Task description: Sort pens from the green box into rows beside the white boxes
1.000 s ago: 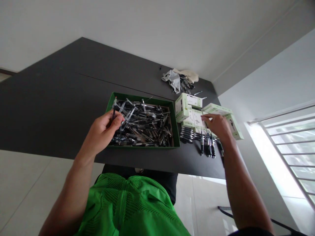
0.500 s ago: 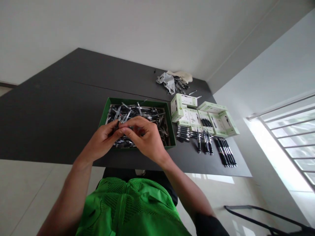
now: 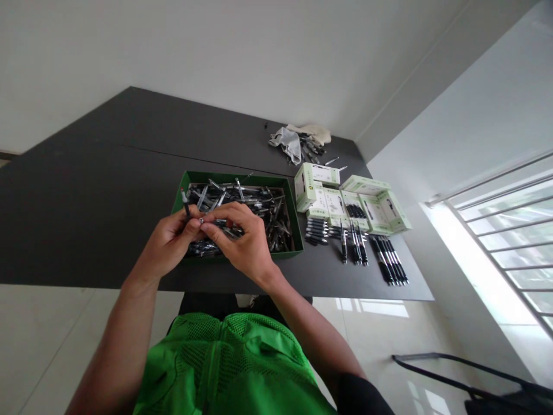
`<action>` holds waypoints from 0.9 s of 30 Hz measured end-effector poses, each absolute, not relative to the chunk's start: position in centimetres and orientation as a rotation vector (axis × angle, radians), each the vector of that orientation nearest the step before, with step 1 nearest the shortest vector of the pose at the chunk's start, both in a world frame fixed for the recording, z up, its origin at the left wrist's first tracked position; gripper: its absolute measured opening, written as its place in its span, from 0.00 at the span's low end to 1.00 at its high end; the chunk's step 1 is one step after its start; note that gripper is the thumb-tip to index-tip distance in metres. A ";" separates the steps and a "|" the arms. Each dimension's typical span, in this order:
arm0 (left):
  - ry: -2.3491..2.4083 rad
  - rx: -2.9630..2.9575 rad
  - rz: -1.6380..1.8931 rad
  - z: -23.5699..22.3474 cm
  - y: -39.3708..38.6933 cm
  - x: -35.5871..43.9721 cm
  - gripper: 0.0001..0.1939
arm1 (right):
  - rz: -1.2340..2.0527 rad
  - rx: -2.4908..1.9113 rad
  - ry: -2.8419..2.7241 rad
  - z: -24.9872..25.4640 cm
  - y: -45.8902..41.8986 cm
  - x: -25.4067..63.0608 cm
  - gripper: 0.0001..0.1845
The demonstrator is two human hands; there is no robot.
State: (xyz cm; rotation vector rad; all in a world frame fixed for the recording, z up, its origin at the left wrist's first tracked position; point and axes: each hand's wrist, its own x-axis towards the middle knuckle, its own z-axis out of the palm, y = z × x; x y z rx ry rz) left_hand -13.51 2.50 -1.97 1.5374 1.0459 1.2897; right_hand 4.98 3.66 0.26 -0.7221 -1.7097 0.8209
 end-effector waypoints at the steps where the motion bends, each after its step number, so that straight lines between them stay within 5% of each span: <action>1: 1.047 1.547 1.292 -2.0 2.5 -13.6 0.25 | 0.804 -0.734 -1.729 0.4 3.6 4.9 0.03; 20: 1.164 1.815 1.229 -1.9 2.4 -13.6 0.30 | 1.044 -0.797 -1.757 2.0 4.4 5.8 0.07; 27: 1.216 1.844 1.133 -1.9 2.3 -13.3 0.17 | 0.488 -1.461 -1.709 4.8 6.4 20.6 0.12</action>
